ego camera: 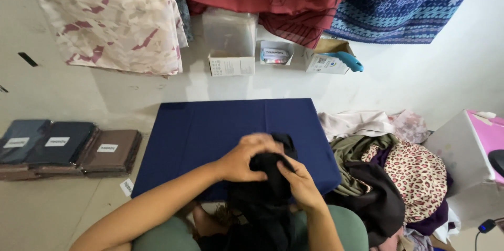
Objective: The person sits on the floor and uses a lint roller to clean a black piece of clothing laid out on a blue mat. The person repeatedly rolls the tool over the fabric, lifts and adjusts the garment to access different areas, and continues the cleaning process.
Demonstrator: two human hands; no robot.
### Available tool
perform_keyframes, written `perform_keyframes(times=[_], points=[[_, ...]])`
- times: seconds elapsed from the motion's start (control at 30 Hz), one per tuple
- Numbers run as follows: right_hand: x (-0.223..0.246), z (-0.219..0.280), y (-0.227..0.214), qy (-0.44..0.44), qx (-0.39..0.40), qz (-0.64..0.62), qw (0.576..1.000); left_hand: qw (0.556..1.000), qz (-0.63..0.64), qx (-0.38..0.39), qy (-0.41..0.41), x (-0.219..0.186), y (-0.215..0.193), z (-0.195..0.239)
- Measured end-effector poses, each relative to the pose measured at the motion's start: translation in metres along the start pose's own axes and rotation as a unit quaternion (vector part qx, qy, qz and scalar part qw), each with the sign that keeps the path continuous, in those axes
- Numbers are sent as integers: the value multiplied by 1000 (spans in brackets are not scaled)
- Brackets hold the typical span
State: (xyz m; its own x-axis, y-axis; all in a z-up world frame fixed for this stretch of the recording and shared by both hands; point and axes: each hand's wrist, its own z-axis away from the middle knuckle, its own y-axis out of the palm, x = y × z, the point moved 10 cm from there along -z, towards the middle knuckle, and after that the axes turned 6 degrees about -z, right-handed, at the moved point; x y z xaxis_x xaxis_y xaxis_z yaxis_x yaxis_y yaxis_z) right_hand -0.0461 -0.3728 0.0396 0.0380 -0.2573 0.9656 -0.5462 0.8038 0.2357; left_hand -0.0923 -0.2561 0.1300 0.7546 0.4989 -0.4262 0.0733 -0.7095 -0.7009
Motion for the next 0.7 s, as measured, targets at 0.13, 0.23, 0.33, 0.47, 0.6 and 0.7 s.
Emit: perform_keyframes(times=[0.13, 0.23, 0.33, 0.47, 0.6, 0.7], points=[[58, 4, 10, -108, 71, 76, 989, 964, 226, 73, -123, 14, 28, 10], [112, 10, -8, -138, -44, 185, 972, 971, 147, 50, -180, 47, 34, 21], [133, 0, -29, -174, -66, 187, 964, 989, 118, -24, -84, 21, -1, 12], [132, -23, -41, -189, -109, 294, 931, 947, 121, -145, -261, 50, -45, 29], [207, 4, 6, -241, -159, 356, 889, 969, 35, 18, -246, -31, -84, 25], [239, 6, -15, -282, -179, 326, 884, 944, 1, 109, -311, 9, -77, 80]])
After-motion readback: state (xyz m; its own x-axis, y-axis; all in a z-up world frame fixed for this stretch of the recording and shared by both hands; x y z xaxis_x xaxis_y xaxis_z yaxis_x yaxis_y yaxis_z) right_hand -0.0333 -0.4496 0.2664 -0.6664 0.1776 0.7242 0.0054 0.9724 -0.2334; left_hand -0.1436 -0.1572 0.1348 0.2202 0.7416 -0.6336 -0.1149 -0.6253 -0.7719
